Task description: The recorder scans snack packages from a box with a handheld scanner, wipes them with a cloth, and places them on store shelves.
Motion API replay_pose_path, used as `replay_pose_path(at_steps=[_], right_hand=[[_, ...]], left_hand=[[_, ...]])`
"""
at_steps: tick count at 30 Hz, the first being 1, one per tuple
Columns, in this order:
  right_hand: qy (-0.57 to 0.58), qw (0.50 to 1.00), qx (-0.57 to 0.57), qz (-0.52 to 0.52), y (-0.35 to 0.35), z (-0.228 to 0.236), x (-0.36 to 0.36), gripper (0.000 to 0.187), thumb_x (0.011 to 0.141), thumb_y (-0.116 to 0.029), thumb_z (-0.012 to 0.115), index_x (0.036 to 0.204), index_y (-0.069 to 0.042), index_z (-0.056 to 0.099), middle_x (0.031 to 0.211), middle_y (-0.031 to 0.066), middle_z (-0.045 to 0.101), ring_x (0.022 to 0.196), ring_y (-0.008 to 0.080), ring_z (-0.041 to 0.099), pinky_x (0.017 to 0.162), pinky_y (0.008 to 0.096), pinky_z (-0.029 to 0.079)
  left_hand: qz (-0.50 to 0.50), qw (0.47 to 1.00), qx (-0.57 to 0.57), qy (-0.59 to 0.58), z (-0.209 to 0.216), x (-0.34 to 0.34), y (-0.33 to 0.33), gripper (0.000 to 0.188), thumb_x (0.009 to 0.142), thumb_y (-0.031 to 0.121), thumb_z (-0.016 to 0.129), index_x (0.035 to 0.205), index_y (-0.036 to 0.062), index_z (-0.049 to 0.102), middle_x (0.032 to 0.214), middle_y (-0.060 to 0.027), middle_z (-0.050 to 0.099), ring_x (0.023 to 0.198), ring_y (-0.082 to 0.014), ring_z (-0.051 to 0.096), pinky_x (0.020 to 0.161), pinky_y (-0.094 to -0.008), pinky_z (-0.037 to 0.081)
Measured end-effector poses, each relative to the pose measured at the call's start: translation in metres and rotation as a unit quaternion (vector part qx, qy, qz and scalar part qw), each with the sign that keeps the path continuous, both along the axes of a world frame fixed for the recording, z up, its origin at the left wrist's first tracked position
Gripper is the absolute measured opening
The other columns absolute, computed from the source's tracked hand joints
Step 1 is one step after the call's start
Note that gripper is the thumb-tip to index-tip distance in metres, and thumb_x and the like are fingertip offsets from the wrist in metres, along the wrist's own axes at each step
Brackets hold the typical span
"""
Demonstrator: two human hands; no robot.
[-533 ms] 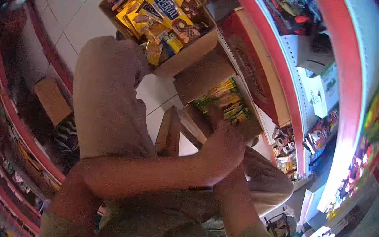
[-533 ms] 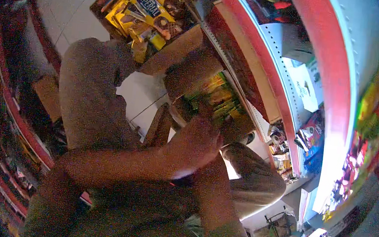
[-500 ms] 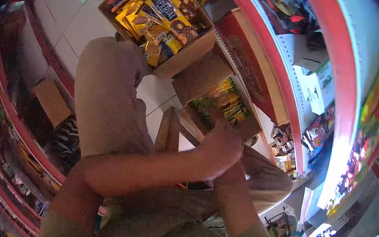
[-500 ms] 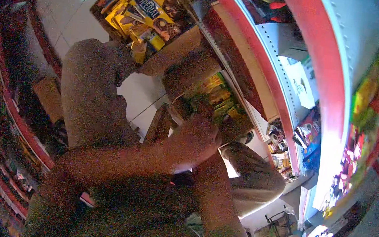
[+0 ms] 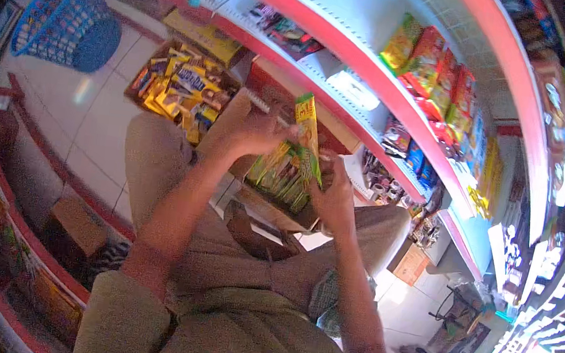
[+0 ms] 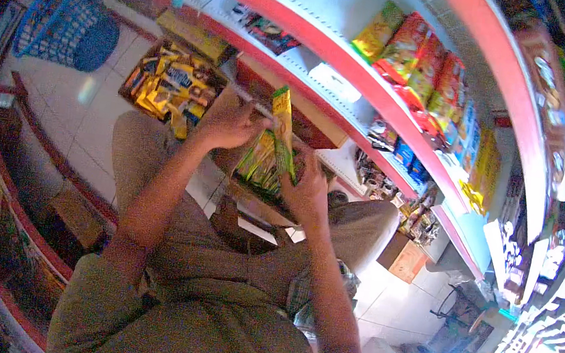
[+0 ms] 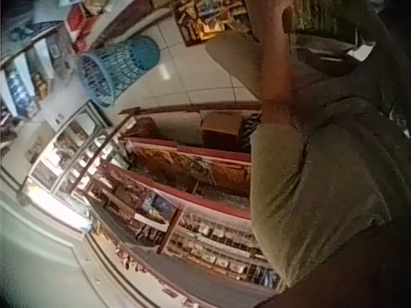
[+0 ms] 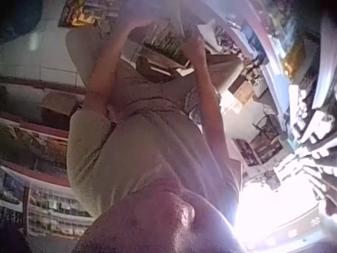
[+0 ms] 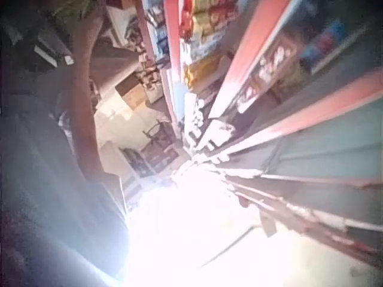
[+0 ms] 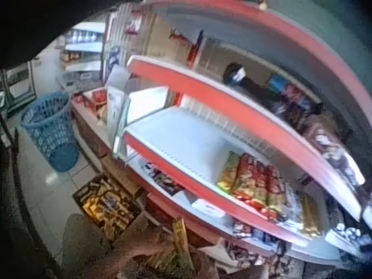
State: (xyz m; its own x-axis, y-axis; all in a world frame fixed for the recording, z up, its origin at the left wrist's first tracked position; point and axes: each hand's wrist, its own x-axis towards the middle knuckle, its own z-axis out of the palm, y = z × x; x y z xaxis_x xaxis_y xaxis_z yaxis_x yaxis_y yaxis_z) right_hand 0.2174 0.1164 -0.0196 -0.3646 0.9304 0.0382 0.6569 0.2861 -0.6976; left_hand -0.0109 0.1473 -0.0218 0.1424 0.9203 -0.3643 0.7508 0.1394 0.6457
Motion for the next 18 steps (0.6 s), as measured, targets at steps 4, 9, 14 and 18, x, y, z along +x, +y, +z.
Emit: replay_pose_path(at_steps=[4,9,14,18], right_hand=[[-0.088,0.995,0.045,0.015,-0.065,0.057,-0.008,0.053,0.077,-0.022,0.075,0.124,-0.009,0.055,0.104,0.0173,0.064,0.098,0.0351,0.062,0.091,0.0459,0.046],[-0.103,0.992,0.065,0.02,-0.161,0.13,0.045,0.054,0.074,-0.032,0.08,0.12,-0.012,0.061,0.116,0.0138,0.06,0.106,0.0341,0.057,0.093,0.053,0.042],[-0.328,0.94,0.018,-0.09,-0.222,0.115,0.1,0.047,0.072,-0.029,0.08,0.114,-0.014,0.065,0.125,0.0165,0.053,0.116,0.038,0.047,0.093,0.0561,0.04],[-0.229,0.969,0.023,-0.091,-0.216,0.08,0.117,0.042,0.066,-0.011,0.07,0.108,-0.011,0.065,0.116,0.018,0.053,0.107,0.0399,0.049,0.089,0.0509,0.043]], left_hand=[[0.123,0.687,-0.164,-0.697,0.006,0.056,-0.024,0.062,0.096,0.054,0.046,0.142,0.0122,0.039,0.107,-0.0143,0.066,0.091,-0.0285,0.067,0.075,-0.0458,0.053],[0.083,0.463,-0.271,-0.84,0.004,0.08,-0.045,0.067,0.096,0.058,0.039,0.149,0.0184,0.03,0.107,-0.0133,0.058,0.07,-0.0215,0.051,0.066,-0.04,0.044],[0.07,0.369,-0.268,-0.887,0.001,0.089,-0.053,0.07,0.095,0.059,0.036,0.15,0.0149,0.03,0.111,-0.0136,0.055,0.079,-0.0232,0.051,0.073,-0.0406,0.042],[0.078,0.327,-0.257,-0.906,-0.001,0.102,-0.055,0.061,0.098,0.048,0.041,0.148,0.0156,0.032,0.143,-0.0163,0.043,0.121,-0.033,0.052,0.104,-0.0554,0.038]])
